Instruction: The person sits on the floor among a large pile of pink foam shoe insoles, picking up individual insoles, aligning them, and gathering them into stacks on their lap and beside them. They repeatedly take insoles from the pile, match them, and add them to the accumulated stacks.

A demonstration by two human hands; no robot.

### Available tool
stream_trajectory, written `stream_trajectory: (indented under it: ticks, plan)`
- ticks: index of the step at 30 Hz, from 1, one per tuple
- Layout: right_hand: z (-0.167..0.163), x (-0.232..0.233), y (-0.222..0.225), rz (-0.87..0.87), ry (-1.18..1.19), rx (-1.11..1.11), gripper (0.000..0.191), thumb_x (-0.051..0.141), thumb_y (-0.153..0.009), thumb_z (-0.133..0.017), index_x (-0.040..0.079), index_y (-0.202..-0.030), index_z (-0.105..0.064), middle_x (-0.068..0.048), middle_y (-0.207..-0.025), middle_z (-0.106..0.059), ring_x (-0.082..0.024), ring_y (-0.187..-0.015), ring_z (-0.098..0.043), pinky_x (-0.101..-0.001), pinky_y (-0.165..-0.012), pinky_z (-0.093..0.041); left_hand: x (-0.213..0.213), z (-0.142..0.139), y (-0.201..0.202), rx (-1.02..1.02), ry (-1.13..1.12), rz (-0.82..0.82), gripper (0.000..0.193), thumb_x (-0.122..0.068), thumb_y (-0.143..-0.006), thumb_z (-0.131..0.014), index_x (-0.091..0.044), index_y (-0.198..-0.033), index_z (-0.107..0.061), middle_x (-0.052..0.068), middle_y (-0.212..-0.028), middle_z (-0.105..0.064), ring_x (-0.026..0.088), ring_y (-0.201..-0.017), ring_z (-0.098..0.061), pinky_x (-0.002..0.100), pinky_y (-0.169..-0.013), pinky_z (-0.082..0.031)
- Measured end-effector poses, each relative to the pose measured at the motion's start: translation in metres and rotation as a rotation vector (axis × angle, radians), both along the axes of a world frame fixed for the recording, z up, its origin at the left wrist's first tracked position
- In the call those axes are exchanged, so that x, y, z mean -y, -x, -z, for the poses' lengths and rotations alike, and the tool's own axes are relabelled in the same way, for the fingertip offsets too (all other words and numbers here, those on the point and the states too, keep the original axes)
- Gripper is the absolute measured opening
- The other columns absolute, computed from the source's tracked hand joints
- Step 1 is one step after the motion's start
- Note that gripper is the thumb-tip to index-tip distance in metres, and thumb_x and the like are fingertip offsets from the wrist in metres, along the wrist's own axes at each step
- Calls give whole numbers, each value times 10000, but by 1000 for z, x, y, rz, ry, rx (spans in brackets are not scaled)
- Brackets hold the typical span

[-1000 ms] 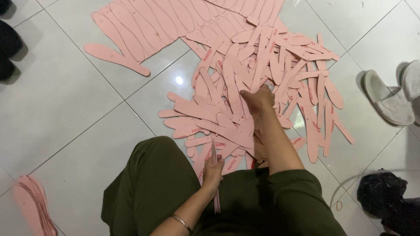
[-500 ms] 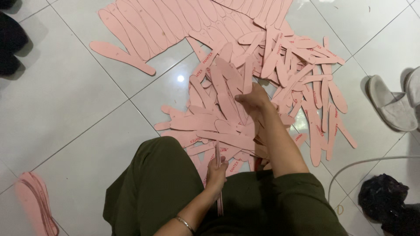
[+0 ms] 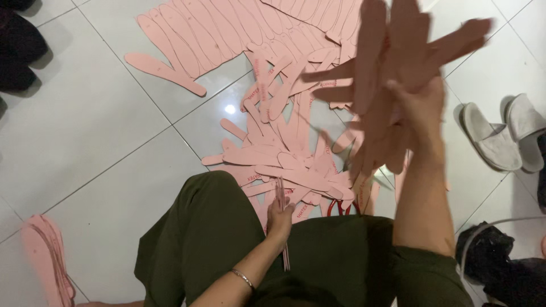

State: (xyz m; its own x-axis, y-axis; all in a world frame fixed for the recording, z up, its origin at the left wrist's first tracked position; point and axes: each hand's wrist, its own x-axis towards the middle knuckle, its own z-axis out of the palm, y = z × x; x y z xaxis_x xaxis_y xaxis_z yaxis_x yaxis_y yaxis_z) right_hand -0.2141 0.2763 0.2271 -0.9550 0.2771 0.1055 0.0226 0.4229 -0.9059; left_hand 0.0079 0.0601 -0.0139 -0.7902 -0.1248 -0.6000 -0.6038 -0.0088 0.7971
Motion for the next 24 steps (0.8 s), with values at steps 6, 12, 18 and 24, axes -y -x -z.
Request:
stream_trajectory:
  ticks: [6,12,18,24]
  plan:
    - [-77,-1,-49,-114,-573,-124,390,32,-994,-771,-18,-1354,-629,-171,-1234,-751,-262,-1097,-765,-374,-937,-624,6,-20,13,179,-124,-182,363,-257,-926,-623,-113,-1258,-598,73,-1188,-529,166,-864,-623,328,-651,-589]
    - [-66,22,-47,-190,-353,462,745,168,-809,-784,149,-1505,-518,-125,-1296,-700,-262,-1086,-707,-435,-904,-579,10,-19,20,-217,-72,-489,295,-116,-890,-646,-55,-1173,-588,67,-1036,-632,185,-804,-620,319,-652,-520]
    - [55,57,-25,-670,-328,743,895,324,-644,-861,82,-1439,-528,-117,-1317,-701,-231,-1218,-644,-357,-1076,-461,13,-11,14,-351,-27,-576,246,-91,-927,-625,-59,-1166,-575,80,-1016,-611,171,-867,-591,331,-801,-529]
    - [157,83,-28,-737,-514,857,892,476,-734,-821,98,-1475,-498,-174,-1455,-592,-289,-1285,-592,-377,-1103,-465,13,-4,8,-337,34,-505,280,-39,-894,-655,-34,-1167,-593,100,-996,-584,182,-902,-574,347,-849,-503]
